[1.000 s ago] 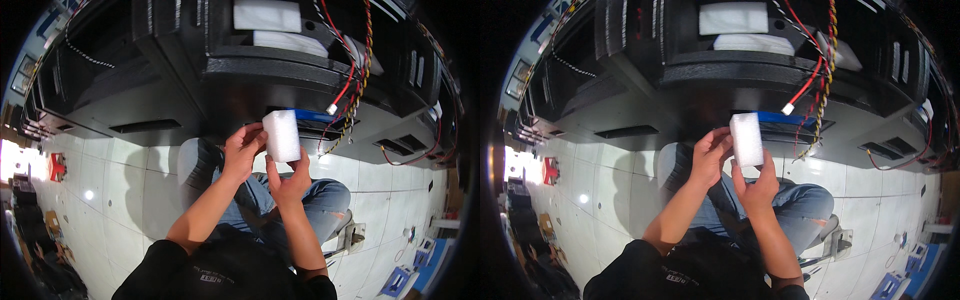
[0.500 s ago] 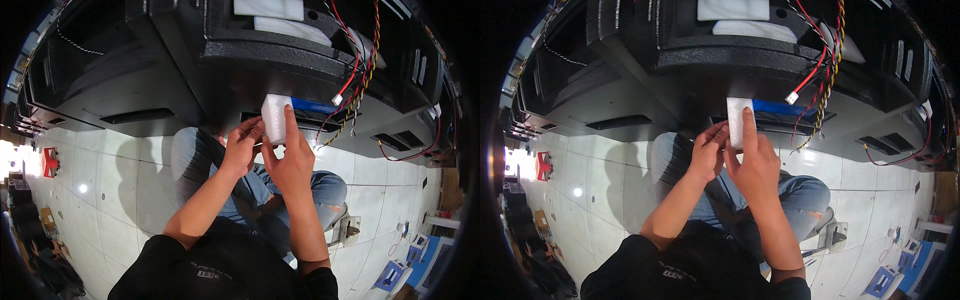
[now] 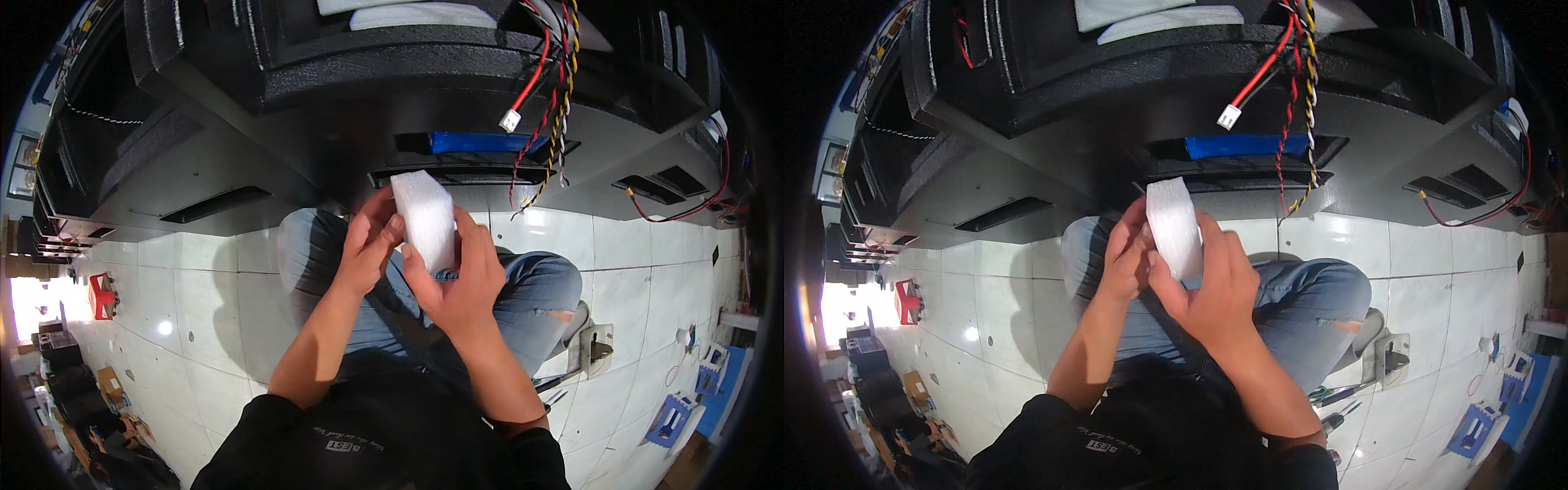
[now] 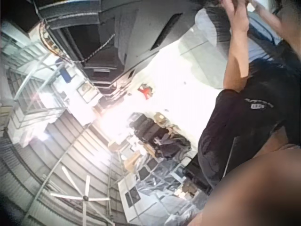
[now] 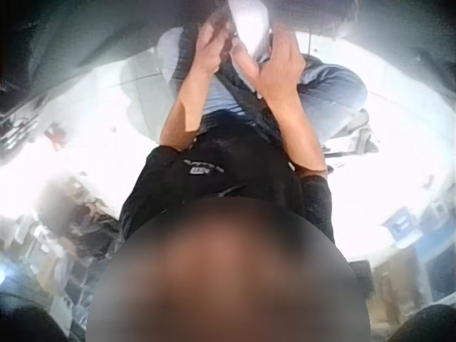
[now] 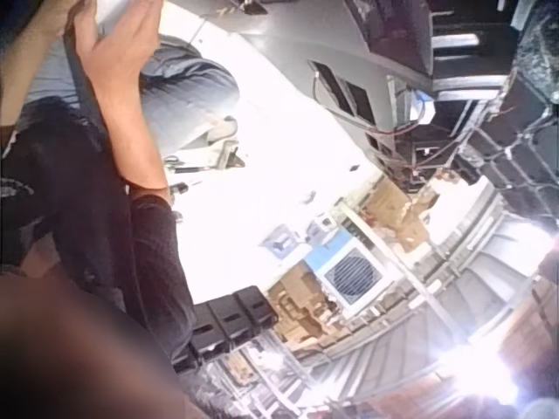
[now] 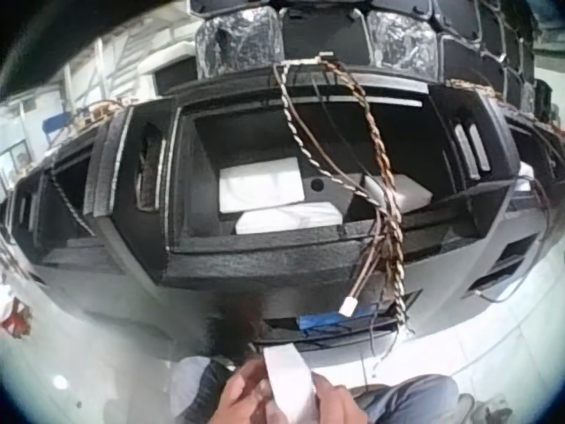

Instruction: The person sits on the floor and uses a power drill to secure screws into a black electronic enclosure. They then use a knife to cut the casing of a blue battery pack and place it inside the enclosure along with white foam padding.

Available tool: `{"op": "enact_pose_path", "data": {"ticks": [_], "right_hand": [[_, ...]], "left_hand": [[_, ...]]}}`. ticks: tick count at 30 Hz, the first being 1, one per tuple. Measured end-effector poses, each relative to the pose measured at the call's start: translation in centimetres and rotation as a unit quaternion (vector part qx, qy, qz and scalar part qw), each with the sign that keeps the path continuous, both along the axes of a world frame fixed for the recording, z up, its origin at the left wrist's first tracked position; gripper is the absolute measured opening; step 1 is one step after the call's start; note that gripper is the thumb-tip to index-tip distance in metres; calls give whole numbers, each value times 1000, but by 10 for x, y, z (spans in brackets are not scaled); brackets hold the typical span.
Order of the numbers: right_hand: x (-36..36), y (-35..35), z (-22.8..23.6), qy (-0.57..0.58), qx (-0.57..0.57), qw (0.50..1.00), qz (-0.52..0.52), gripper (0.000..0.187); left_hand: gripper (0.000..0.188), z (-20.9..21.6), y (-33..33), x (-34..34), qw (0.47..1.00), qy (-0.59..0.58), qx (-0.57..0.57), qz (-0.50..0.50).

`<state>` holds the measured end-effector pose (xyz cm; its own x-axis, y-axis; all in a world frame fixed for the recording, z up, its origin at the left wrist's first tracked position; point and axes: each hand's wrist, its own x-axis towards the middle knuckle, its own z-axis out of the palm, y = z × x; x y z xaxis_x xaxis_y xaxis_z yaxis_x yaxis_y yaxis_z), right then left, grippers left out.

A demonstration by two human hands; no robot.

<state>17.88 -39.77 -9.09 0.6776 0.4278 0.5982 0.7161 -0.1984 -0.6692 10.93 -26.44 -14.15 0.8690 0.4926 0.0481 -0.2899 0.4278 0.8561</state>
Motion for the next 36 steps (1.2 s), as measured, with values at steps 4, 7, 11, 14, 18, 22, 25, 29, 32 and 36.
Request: {"op": "enact_pose_path", "data": {"ticks": [4,7,11,14,18,22,25,29,32,36], "right_hand": [[17,12,-3,125,52,990,39,51],[22,12,-3,218,96,970,53,45],[21,8,-13,309,168,929,115,51],[20,11,-19,339,192,909,147,57],[18,15,-26,332,211,904,168,61],[17,15,-35,329,203,907,164,62],[15,20,-37,296,220,915,162,61],[21,26,-36,281,225,916,176,57],[25,25,-33,315,211,912,158,56],[29,34,-21,379,238,881,153,51]], "left_hand": [[54,-5,9,16,997,30,-70,-14],[53,-5,14,22,999,36,-28,-15],[49,-11,23,30,998,46,34,-3],[41,-12,27,33,997,67,41,-9],[35,-7,31,36,988,91,126,14],[37,-11,35,38,978,112,172,33],[37,-10,36,43,969,130,203,50],[29,11,32,38,907,223,336,123],[18,25,21,28,887,235,330,220],[59,88,42,-5,643,28,677,357]]}}
